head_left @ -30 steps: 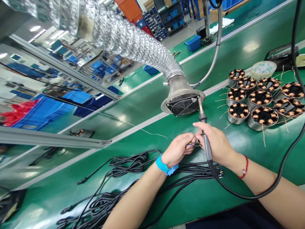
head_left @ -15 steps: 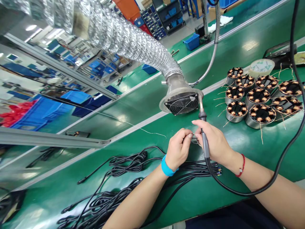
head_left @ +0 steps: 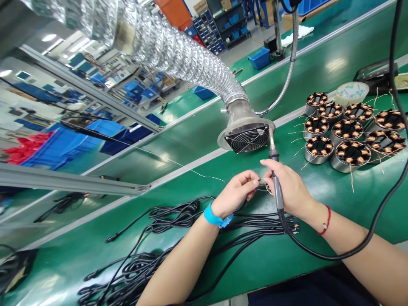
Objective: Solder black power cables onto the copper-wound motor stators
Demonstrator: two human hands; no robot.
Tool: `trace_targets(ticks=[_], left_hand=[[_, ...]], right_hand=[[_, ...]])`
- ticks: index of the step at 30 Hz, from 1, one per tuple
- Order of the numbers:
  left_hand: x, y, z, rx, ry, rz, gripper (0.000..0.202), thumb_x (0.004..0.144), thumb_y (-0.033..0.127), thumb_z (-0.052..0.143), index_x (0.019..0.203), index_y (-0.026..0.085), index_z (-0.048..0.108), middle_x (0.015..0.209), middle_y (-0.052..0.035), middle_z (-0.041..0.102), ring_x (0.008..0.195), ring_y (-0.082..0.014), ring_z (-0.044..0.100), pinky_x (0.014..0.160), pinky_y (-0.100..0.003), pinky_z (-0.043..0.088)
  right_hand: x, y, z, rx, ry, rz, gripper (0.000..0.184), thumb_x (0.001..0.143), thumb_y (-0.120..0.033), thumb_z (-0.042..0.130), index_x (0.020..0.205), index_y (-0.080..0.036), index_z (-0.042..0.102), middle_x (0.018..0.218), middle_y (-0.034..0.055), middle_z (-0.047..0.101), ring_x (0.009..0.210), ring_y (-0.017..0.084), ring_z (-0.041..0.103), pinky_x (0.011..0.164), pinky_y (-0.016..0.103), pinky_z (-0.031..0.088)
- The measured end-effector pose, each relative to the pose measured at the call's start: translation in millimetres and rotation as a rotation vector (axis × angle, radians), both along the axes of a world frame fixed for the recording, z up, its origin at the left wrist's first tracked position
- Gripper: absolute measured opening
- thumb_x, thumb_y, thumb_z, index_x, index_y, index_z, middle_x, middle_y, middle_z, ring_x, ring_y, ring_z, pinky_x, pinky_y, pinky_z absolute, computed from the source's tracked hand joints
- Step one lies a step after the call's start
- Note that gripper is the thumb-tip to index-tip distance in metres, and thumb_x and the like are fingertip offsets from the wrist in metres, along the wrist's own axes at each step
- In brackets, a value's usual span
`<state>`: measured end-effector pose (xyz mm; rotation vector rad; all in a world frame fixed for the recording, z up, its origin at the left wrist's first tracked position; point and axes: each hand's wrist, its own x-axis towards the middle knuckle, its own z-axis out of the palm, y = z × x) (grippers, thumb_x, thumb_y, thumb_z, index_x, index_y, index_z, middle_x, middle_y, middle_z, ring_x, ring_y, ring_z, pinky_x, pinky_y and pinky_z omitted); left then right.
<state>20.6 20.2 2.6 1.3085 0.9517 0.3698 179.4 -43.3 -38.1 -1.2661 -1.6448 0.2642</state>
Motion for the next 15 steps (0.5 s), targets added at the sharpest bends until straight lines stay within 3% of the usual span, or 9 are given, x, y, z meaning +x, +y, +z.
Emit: trace_targets(ticks=[7,10,13,15], left_hand=[[0,-12,-8.3,0.627,0.174,0.089,0.022,0.089,0.037,0.054,0.077,0.018,0.055,0.070,0.0012,0.051,0.065,-0.0123,0.044,0.065,-0.025,0.037],[4,-17,-13.2,0.780,0.223,0.097,0.025,0.092,0.037,0.049,0.074,0.019,0.053,0.069,0.0004,0.052,0.065,-0.0134,0.045,0.067,-0.027,0.037],[8,-16,-14.8,0.692,0.177,0.144,0.032,0.091,0.045,0.050,0.072,0.019,0.050,0.065,0.0017,0.047,0.062,-0.0124,0.041,0.063,-0.026,0.036],[9,-12,-14.0,0.419,0.087,0.123,0.041,0.087,0.055,0.054,0.070,0.019,0.047,0.057,0.0050,0.038,0.053,-0.0097,0.033,0.054,-0.024,0.031]], right_hand=[[-4,-2,-3.1,-0.033,0.091,-0.018,0.037,0.094,-0.015,0.044,0.130,-0.022,0.045,0.087,0.0021,0.066,0.078,0.018,0.062,0.073,0.034,0.050],[-3,-2,-2.4,-0.025,0.094,-0.018,0.035,0.094,-0.016,0.044,0.128,-0.023,0.046,0.086,0.0018,0.066,0.078,0.018,0.063,0.072,0.033,0.049],[-1,-1,-0.8,-0.015,0.090,-0.005,0.035,0.094,-0.015,0.043,0.127,-0.023,0.046,0.085,0.0015,0.066,0.076,0.017,0.063,0.070,0.031,0.049],[0,0,-0.3,-0.014,0.084,0.015,0.036,0.093,-0.013,0.042,0.128,-0.022,0.045,0.086,0.0019,0.066,0.076,0.016,0.063,0.070,0.031,0.050]])
